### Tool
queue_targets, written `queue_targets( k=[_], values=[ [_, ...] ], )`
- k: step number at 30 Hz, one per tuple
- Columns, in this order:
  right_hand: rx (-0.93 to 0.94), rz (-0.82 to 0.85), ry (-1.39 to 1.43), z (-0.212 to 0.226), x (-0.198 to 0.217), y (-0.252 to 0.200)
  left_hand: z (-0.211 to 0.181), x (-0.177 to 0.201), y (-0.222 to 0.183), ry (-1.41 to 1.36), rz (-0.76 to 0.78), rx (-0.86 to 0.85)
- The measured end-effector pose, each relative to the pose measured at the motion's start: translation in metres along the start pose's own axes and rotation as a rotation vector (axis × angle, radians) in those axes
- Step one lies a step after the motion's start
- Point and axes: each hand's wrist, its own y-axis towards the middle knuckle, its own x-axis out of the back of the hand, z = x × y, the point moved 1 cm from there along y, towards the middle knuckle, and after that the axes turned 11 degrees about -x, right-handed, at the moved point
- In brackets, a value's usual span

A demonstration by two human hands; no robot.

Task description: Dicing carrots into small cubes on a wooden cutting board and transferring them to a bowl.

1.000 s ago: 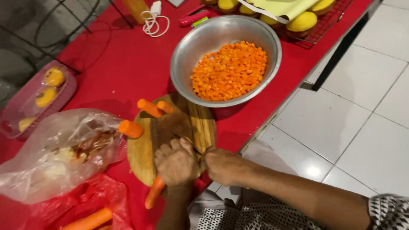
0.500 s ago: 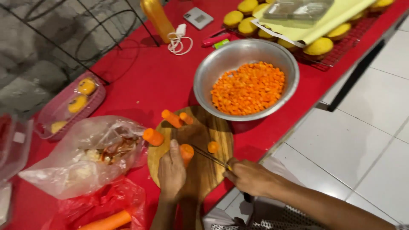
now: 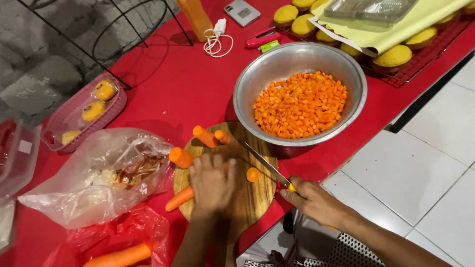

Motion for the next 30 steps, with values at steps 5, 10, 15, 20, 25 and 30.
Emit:
queue_targets(
  k=[5,10,15,20,25,30],
  values=[
    [-0.007,-0.116,-0.008,0.005,-0.001,0.003,-0.04,0.001,0.002,0.068,0.137,-0.394],
    [-0.051,0.001,0.275,0.001,-0.004,0.003,-0.05,-0.002,-0.015,0.005,0.039,-0.344],
    [0.013,0.098,0.365,-0.016,0.001,0.016,-0.013,0.077,-0.027,-0.244,-0.195,-0.335],
    [0.05,0.099,0.421,-0.014,-0.001,0.016,0.141,0.077,-0.039,0.447,-0.456,-0.217],
    [0.029,0.119,0.43,-0.01,-0.002,0.011,0.039,0.072,-0.049,0.008,-0.162,-0.312],
    [0.02,0.132,0.429,-0.005,-0.001,0.007,0.026,0.025,-0.053,-0.254,0.378,-0.215]
  ],
)
